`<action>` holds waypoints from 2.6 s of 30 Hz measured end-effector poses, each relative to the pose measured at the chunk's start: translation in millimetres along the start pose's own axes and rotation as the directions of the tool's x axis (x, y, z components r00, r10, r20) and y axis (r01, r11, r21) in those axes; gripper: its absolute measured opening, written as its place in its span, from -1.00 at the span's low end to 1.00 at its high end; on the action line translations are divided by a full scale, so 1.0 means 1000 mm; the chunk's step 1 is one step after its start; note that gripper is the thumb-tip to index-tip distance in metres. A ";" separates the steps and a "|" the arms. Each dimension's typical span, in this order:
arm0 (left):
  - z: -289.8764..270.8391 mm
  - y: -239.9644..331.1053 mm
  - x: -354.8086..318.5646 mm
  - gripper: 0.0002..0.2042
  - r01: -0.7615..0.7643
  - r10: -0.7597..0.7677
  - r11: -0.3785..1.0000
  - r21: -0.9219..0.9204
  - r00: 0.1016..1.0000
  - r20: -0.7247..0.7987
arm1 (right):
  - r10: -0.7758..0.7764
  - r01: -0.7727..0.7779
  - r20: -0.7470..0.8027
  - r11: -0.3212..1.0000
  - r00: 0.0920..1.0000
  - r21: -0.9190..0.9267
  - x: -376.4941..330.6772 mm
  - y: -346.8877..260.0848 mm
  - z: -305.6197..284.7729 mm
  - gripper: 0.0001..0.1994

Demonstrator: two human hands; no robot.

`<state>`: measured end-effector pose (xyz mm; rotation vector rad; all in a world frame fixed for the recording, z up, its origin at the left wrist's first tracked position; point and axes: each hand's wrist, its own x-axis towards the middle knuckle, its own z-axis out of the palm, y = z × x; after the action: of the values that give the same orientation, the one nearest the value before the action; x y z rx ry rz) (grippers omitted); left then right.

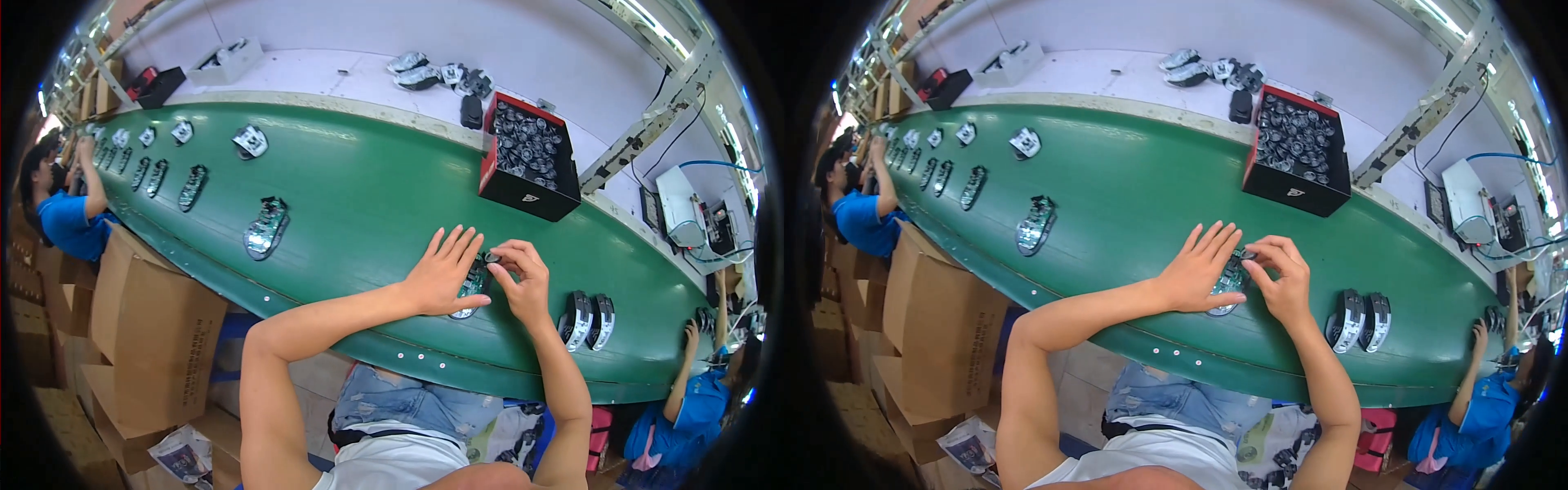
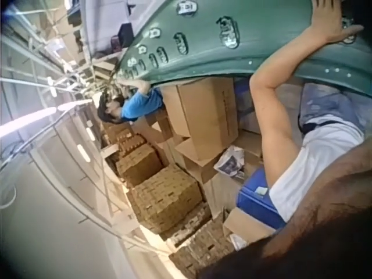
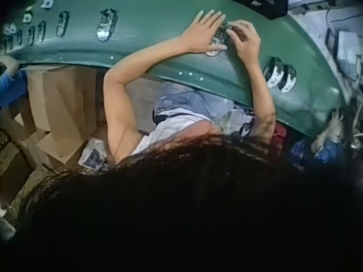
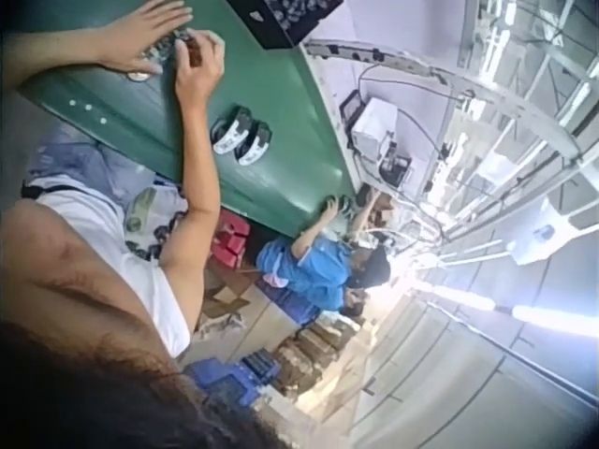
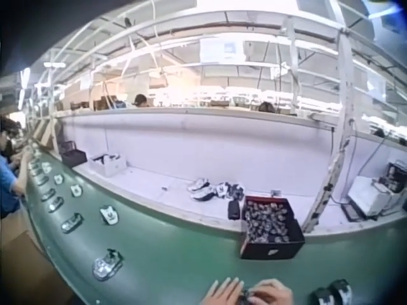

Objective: The person assembles computer mice on a conveyor belt by picking scroll wheels from a box to insert into mouse circuit board bases and fitting top shells onto the bases by hand.

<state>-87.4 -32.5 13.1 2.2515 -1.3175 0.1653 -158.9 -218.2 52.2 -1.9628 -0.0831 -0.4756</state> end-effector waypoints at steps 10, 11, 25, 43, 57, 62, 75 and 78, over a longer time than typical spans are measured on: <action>-0.031 -0.027 -0.003 0.21 -0.127 0.167 0.976 -0.176 0.958 0.233 | -0.039 0.042 0.016 0.966 0.999 -0.254 0.000 -0.001 0.007 -0.66; -0.030 -0.027 -0.004 0.20 -0.122 0.156 0.981 -0.151 0.957 0.243 | -0.074 0.086 0.051 0.946 0.996 -0.314 0.001 -0.004 0.009 -0.66; -0.022 -0.022 -0.003 0.14 -0.111 0.146 0.976 -0.185 0.971 0.189 | 0.027 0.020 0.098 0.892 0.995 -0.451 0.001 -0.007 0.002 -0.74; -0.011 -0.020 0.000 0.12 -0.205 0.217 0.975 -0.085 0.961 0.170 | -0.037 0.096 0.149 0.904 0.988 -0.416 -0.005 0.019 -0.008 -0.60; -0.014 -0.010 -0.010 0.11 -0.129 0.129 0.992 0.005 0.991 0.039 | -0.212 0.238 0.109 0.873 0.971 -0.426 0.190 -0.030 0.002 -0.82; -0.014 -0.019 -0.008 0.12 -0.046 0.045 0.999 0.022 0.999 0.025 | -0.158 0.343 0.386 0.808 0.909 -0.479 0.250 -0.026 0.107 -0.77; 0.066 -0.022 0.011 -0.30 -0.225 0.235 0.967 0.119 0.969 -0.075 | -0.220 0.440 0.497 0.812 0.840 -0.384 0.274 -0.058 0.430 -0.21; 0.056 -0.028 0.010 -0.28 -0.215 0.222 0.970 0.117 0.974 -0.048 | -0.141 0.424 0.511 0.758 0.848 -0.496 0.268 -0.038 0.434 -0.38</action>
<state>-67.2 -56.4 -41.8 2.1672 -1.5559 0.3915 203.6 142.6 28.5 -2.6828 -0.6142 -0.2462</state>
